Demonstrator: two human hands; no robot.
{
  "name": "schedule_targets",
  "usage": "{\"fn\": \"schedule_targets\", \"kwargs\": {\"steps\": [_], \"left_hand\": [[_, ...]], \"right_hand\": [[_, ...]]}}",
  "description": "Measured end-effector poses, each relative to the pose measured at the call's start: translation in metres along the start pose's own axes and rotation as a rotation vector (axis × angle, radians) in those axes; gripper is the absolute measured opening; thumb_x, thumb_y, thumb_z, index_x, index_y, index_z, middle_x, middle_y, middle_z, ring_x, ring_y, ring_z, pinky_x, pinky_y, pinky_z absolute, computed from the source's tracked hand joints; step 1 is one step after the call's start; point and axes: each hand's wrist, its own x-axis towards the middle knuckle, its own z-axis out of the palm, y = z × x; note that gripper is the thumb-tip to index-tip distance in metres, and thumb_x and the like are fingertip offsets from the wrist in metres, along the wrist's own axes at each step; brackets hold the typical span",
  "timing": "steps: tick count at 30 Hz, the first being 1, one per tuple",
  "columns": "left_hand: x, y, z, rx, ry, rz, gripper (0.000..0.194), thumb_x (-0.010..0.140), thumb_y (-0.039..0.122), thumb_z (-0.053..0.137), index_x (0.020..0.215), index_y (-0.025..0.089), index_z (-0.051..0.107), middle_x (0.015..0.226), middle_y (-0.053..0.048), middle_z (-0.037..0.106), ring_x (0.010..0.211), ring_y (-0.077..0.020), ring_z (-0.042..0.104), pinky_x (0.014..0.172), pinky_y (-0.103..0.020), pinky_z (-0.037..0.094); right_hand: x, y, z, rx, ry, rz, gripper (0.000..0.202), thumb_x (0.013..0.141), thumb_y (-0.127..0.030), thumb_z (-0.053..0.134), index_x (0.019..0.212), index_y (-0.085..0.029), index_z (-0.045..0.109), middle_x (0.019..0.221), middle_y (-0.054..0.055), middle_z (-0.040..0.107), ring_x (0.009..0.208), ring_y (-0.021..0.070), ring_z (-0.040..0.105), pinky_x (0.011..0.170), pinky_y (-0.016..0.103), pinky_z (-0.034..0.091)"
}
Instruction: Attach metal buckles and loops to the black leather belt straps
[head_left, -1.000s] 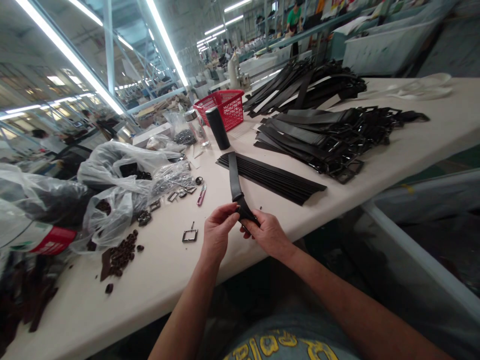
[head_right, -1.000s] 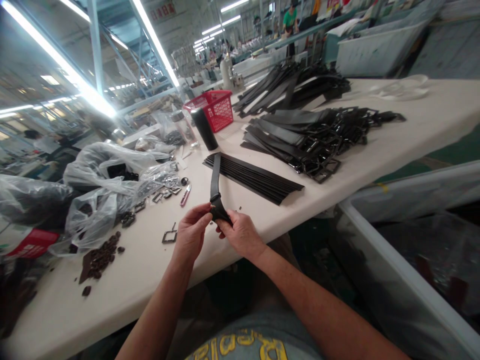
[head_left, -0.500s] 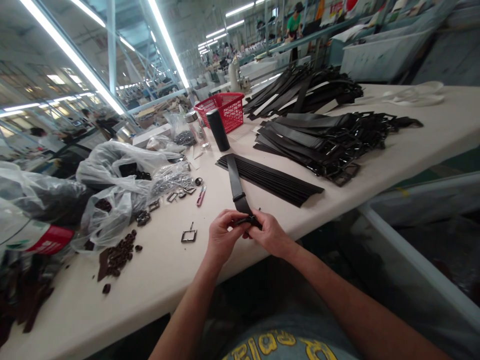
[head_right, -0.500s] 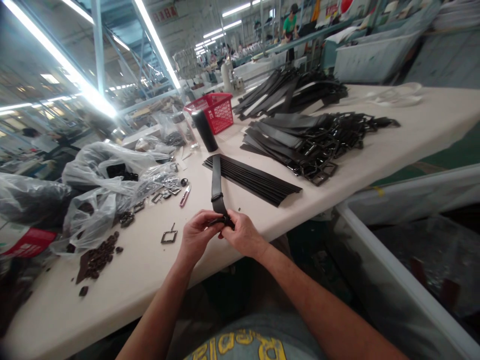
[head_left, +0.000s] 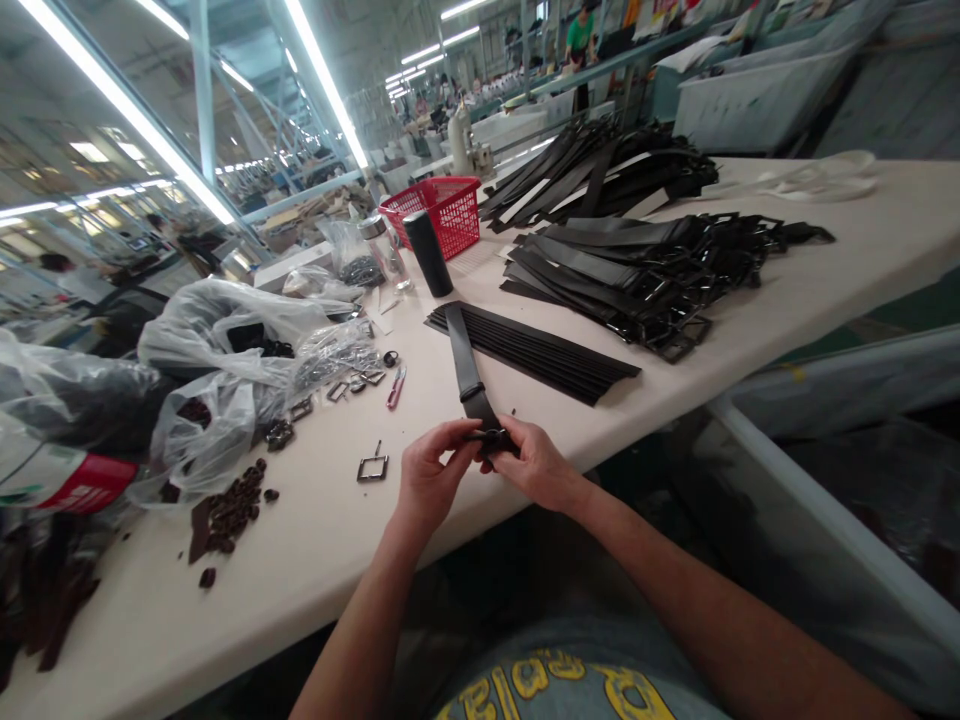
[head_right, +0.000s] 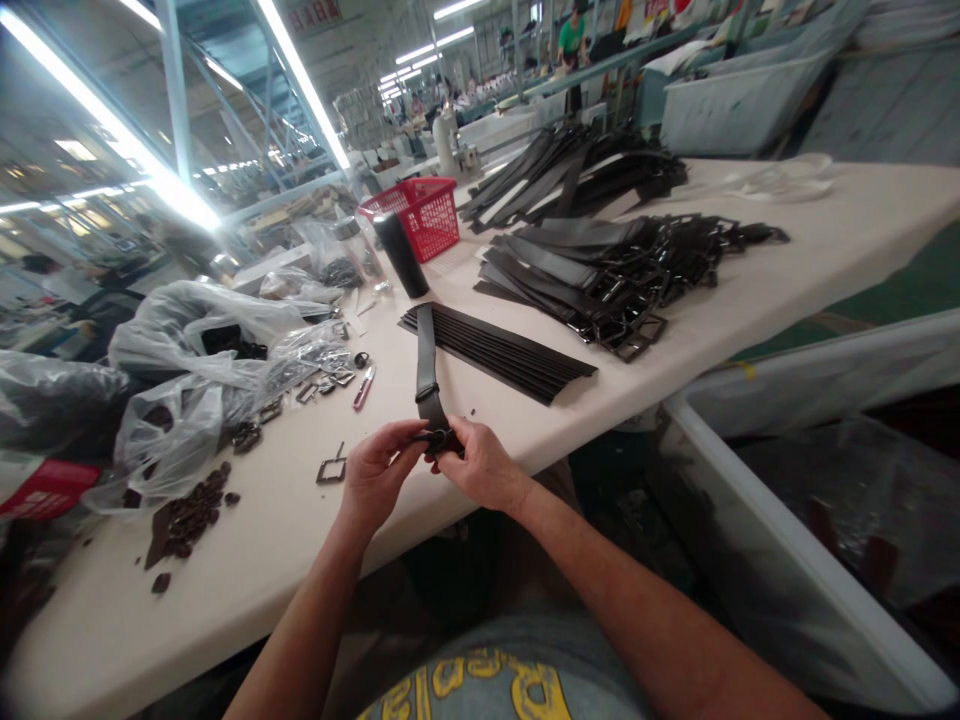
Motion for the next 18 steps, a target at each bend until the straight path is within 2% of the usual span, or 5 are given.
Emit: {"fn": "schedule_targets", "kwargs": {"steps": [8, 13, 18], "left_hand": [[0.008, 0.011, 0.002, -0.097, -0.053, -0.034, 0.017, 0.087, 0.024, 0.064, 0.103, 0.020, 0.063, 0.082, 0.000, 0.070, 0.065, -0.0116, 0.064, 0.065, -0.023, 0.053], [0.010, 0.012, 0.007, -0.102, -0.052, -0.070, 0.011, 0.087, 0.025, 0.063, 0.096, 0.019, 0.062, 0.077, 0.001, 0.067, 0.062, -0.0118, 0.063, 0.062, -0.023, 0.052], [0.011, 0.012, 0.014, -0.165, -0.004, -0.089, 0.006, 0.087, 0.024, 0.060, 0.092, 0.020, 0.061, 0.075, 0.002, 0.066, 0.059, -0.0111, 0.063, 0.059, -0.023, 0.052]], "right_hand": [[-0.003, -0.013, -0.005, 0.102, -0.054, 0.043, 0.025, 0.082, -0.035, 0.060, 0.097, -0.015, 0.060, 0.080, 0.003, 0.066, 0.066, 0.0138, 0.064, 0.062, 0.026, 0.054], [-0.002, -0.010, -0.002, 0.078, 0.029, 0.068, 0.031, 0.087, -0.046, 0.059, 0.090, -0.015, 0.062, 0.071, 0.002, 0.066, 0.057, 0.0123, 0.063, 0.054, 0.023, 0.051], [0.001, -0.007, 0.001, 0.083, 0.100, 0.092, 0.037, 0.084, -0.052, 0.063, 0.091, -0.016, 0.064, 0.070, 0.002, 0.067, 0.057, 0.0136, 0.064, 0.055, 0.026, 0.056]]}}
